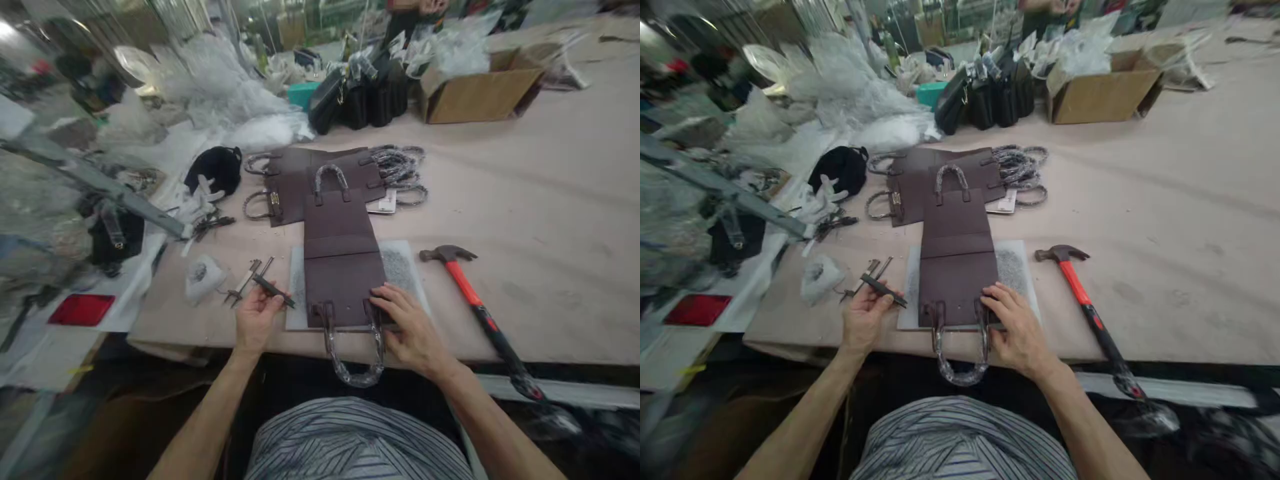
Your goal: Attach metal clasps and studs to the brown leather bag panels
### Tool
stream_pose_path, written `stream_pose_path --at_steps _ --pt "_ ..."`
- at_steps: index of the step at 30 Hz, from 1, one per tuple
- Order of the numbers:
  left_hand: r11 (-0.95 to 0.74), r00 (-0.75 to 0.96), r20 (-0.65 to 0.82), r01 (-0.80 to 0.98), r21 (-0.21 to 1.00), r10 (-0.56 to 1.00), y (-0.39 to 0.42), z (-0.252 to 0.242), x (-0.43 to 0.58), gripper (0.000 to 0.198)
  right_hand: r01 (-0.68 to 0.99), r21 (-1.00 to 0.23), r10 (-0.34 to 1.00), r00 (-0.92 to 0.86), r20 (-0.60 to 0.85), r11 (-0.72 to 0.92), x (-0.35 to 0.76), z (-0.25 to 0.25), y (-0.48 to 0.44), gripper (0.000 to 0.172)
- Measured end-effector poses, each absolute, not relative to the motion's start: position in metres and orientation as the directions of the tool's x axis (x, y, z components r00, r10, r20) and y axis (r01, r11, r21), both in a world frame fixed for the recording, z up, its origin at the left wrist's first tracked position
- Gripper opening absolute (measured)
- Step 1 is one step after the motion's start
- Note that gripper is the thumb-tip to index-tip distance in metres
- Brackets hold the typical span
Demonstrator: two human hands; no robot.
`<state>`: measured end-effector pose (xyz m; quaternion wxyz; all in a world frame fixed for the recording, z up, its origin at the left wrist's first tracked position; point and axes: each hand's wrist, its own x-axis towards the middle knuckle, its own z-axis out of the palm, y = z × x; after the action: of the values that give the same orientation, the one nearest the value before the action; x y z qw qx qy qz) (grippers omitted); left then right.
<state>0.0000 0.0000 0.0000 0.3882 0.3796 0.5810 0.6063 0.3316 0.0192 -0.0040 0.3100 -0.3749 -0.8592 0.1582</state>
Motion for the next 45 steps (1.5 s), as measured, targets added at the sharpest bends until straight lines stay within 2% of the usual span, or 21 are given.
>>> stream_pose_path --at_steps 6,11,13,17,23,29,32,36,40,45 --pt "-0.097 -0.328 0.133 0.122 0.988 0.935 -0.008 -0.005 0.024 0.032 0.535 -0.530 0.751 -0.522 0.405 0.657 0.331 -0.003 0.019 0.059" --pt "-0.150 -0.190 0.223 0.337 0.929 0.956 -0.015 -0.002 0.022 0.021 0.550 -0.535 0.764 -0.517 0.386 0.642 0.331 -0.001 0.019 0.060" --pt "-0.152 -0.184 0.235 0.377 0.914 0.955 -0.016 -0.002 0.022 0.020 0.554 -0.536 0.768 -0.516 0.379 0.637 0.331 -0.001 0.018 0.061" --pt "-0.131 -0.258 0.215 0.308 0.942 0.942 -0.014 -0.003 0.026 0.021 0.550 -0.538 0.767 -0.515 0.384 0.639 0.330 -0.001 0.019 0.060" --pt "-0.107 -0.237 0.187 0.313 0.944 0.953 -0.011 0.004 0.030 0.016 0.548 -0.532 0.762 -0.516 0.392 0.645 0.328 0.001 0.019 0.060" --pt "-0.110 -0.351 0.142 0.107 0.988 0.925 -0.012 0.013 0.033 0.029 0.551 -0.536 0.766 -0.516 0.383 0.639 0.329 0.000 0.019 0.059" --pt "-0.127 -0.345 0.141 0.062 0.990 0.928 -0.011 0.021 0.041 0.025 0.556 -0.540 0.772 -0.515 0.373 0.632 0.329 0.000 0.019 0.059" --pt "-0.148 -0.233 0.179 0.144 0.978 0.956 -0.010 0.026 0.060 0.016 0.562 -0.537 0.774 -0.514 0.370 0.630 0.328 0.001 0.019 0.059" --pt "-0.256 -0.099 0.286 0.239 0.937 0.953 -0.008 0.018 0.076 0.016 0.556 -0.542 0.774 -0.507 0.379 0.630 0.328 0.003 0.019 0.056" --pt "-0.298 -0.091 0.335 0.282 0.912 0.938 -0.004 0.010 0.081 0.014 0.556 -0.560 0.786 -0.498 0.366 0.614 0.328 0.003 0.018 0.056"
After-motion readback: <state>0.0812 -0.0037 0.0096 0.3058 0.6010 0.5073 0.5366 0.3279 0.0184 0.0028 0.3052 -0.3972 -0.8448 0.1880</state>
